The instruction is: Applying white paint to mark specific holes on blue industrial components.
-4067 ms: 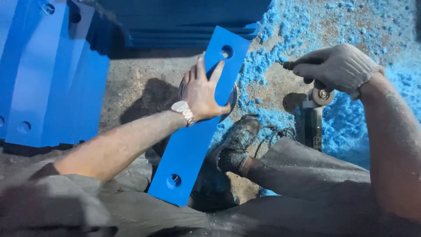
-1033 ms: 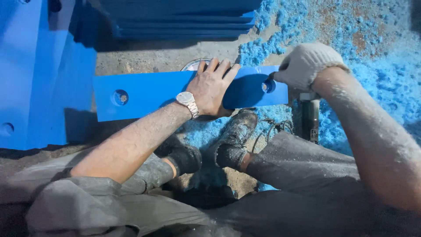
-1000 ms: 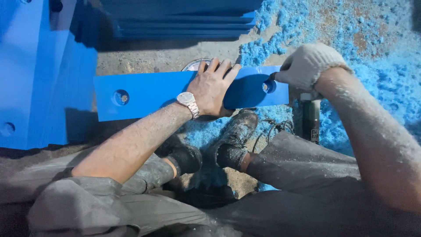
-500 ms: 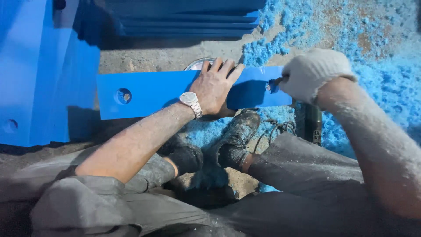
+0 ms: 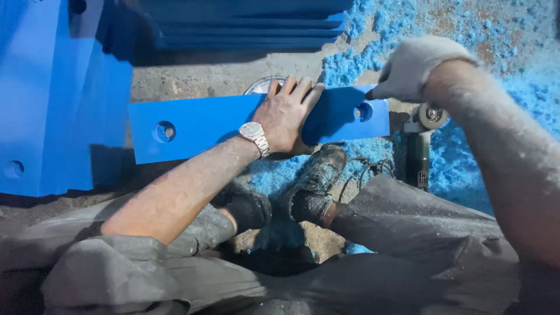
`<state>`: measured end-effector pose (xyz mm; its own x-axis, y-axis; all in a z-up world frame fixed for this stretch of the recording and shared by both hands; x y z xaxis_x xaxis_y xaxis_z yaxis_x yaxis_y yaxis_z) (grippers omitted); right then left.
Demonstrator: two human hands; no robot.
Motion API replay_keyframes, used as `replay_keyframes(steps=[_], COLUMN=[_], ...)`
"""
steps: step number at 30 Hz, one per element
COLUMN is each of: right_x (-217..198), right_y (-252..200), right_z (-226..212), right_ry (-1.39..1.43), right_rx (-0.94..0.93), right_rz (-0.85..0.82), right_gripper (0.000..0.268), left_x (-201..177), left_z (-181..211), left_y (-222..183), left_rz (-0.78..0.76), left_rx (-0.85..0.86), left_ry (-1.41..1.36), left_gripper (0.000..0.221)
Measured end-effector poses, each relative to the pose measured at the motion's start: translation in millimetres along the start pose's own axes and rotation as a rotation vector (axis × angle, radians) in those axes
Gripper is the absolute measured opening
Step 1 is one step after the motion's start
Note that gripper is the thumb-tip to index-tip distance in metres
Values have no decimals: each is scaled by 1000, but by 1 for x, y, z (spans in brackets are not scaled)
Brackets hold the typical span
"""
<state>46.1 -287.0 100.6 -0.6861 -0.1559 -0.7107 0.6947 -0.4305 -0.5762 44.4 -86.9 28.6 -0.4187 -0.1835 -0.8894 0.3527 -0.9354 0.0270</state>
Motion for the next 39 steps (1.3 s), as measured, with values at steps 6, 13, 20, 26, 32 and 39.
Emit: replay_keyframes(steps=[6, 13, 20, 26, 32, 39], right_x=[34, 36, 27, 39, 52, 47], right_y=[19, -22, -37, -8, 3, -11], right_z=[29, 41, 64, 54, 15, -16], right_ry=[147, 156, 565, 595, 479, 485], right_rx=[50, 114, 165, 130, 85, 26], right_rz=[-83, -215, -96, -89, -95, -117], right_gripper=[63, 60, 46, 47, 47, 45], left_x=[0, 2, 2, -21, -51, -78], left_z=[0, -2, -7, -31, -72, -191], left_y=[0, -1, -13, -59, -129, -245], left_rz=[15, -3, 16, -123, -279, -375], left_rx=[-32, -46, -60, -99, -208, -582], left_ry=[11, 12, 47, 136, 204, 160], left_gripper=[128, 129, 133, 127, 129, 141])
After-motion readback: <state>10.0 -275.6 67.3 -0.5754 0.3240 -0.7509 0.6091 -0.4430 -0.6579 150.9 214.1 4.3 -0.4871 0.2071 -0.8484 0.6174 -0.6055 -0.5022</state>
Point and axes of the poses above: each hand's wrist, its own y-axis towards the middle knuckle, its own x-axis out of the palm, z = x × y, the point moved 6 cm from there along y, towards the middle knuckle, and after that the axes turned 8 degrees about x, right-handed, at the moved point
